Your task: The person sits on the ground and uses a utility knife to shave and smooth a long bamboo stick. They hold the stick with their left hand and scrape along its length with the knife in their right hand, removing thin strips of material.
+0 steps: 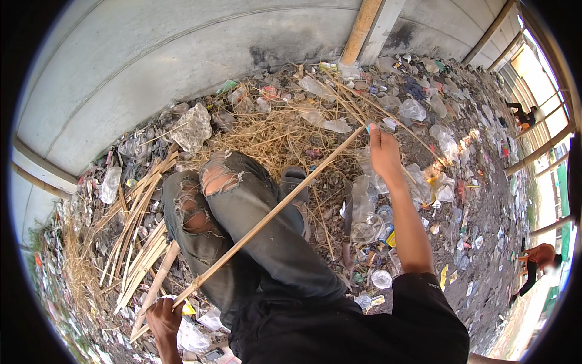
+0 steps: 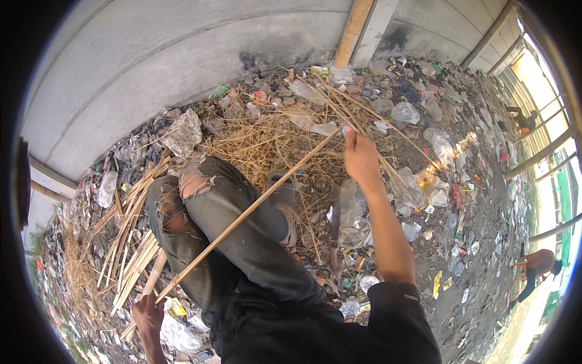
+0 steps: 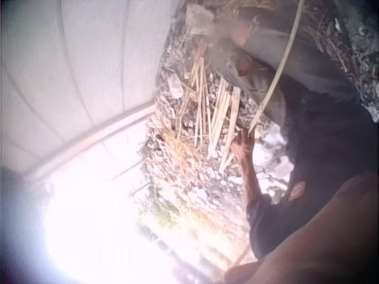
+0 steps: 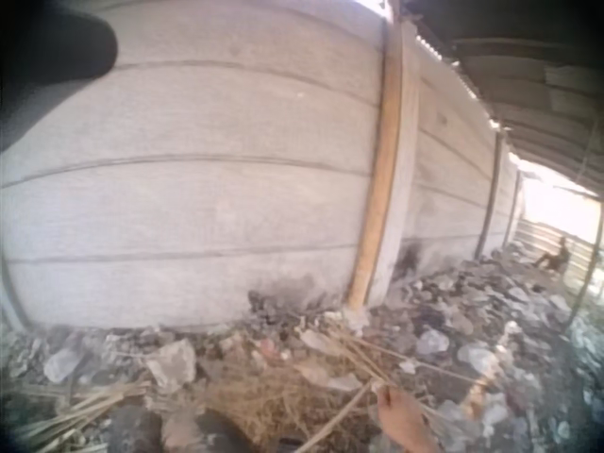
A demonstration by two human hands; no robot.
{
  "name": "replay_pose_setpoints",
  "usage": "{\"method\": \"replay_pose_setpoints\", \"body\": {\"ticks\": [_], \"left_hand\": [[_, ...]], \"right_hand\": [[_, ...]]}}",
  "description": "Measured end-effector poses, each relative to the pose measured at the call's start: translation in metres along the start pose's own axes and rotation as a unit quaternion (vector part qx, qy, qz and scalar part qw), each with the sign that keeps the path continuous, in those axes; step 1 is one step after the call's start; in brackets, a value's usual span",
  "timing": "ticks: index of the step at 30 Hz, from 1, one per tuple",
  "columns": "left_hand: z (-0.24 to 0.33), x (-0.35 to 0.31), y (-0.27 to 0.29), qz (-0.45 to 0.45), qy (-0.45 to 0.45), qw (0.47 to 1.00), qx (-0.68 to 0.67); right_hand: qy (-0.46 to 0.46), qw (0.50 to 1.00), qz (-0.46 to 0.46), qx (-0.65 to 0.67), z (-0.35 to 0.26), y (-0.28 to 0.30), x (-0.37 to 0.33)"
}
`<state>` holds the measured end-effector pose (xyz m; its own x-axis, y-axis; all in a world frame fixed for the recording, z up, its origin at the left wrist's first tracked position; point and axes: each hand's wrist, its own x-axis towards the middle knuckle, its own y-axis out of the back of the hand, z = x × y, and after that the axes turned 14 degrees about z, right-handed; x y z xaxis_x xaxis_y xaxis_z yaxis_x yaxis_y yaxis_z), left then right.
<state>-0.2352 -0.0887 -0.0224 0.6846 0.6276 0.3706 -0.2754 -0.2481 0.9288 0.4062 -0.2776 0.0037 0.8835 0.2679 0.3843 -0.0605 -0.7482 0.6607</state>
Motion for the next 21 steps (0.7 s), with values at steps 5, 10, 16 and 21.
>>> {"method": "replay_pose_setpoints", "body": {"ticks": [5, 10, 16, 21], "left_hand": [[0.003, 0.004, 0.011, 0.01, -0.012, 1.0, 0.003], [0.008, 0.001, 0.012, -0.01, 0.012, 1.0, -0.005], [0.007, -0.004, 0.011, -0.009, -0.004, 1.0, 0.011], [0.004, -0.004, 0.01, -0.007, 0.003, 1.0, 0.003]], "right_hand": [[0.013, 0.999, -0.023, -0.03, 0.003, -0.006, -0.002], [0.009, 0.999, -0.03, -0.025, -0.001, -0.007, 0.0], [-0.001, 1.0, 0.028, -0.01, 0.001, 0.002, 0.001], [-0.001, 1.0, -0.02, -0.024, -0.008, 0.002, -0.006]]}}
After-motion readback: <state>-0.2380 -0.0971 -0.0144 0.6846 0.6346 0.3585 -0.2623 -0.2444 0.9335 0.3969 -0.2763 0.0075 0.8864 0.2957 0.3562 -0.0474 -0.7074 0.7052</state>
